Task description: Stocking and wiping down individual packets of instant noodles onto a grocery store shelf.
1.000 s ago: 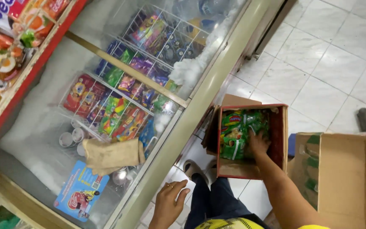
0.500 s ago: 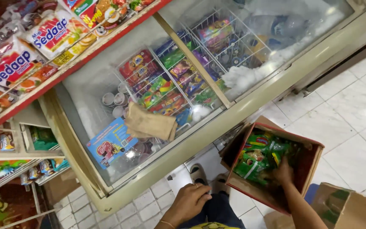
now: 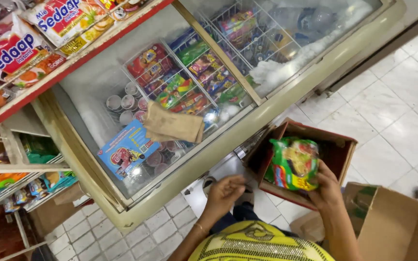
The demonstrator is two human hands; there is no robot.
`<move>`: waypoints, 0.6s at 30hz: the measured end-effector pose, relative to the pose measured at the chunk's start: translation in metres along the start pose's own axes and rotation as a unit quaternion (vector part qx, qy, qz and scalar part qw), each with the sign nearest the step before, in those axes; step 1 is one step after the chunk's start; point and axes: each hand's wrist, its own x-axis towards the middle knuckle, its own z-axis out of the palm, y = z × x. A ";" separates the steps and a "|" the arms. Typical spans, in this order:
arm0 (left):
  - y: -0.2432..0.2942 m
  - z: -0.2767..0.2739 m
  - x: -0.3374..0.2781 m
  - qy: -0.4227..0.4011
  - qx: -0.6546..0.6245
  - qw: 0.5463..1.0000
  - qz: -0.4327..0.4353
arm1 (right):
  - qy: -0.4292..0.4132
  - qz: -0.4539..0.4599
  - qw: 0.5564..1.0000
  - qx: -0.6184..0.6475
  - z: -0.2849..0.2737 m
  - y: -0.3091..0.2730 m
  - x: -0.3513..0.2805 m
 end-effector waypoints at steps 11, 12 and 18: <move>0.060 -0.072 0.037 0.157 -0.431 0.888 0.005 | -0.204 -0.088 0.973 -0.055 0.225 0.039 -0.036; 0.077 -0.082 0.028 0.191 -0.435 0.880 0.015 | -0.170 -0.122 0.968 -0.141 0.235 0.042 -0.038; 0.083 -0.143 0.008 0.286 -0.452 0.843 0.053 | -0.137 -0.124 0.968 -0.168 0.265 0.092 -0.030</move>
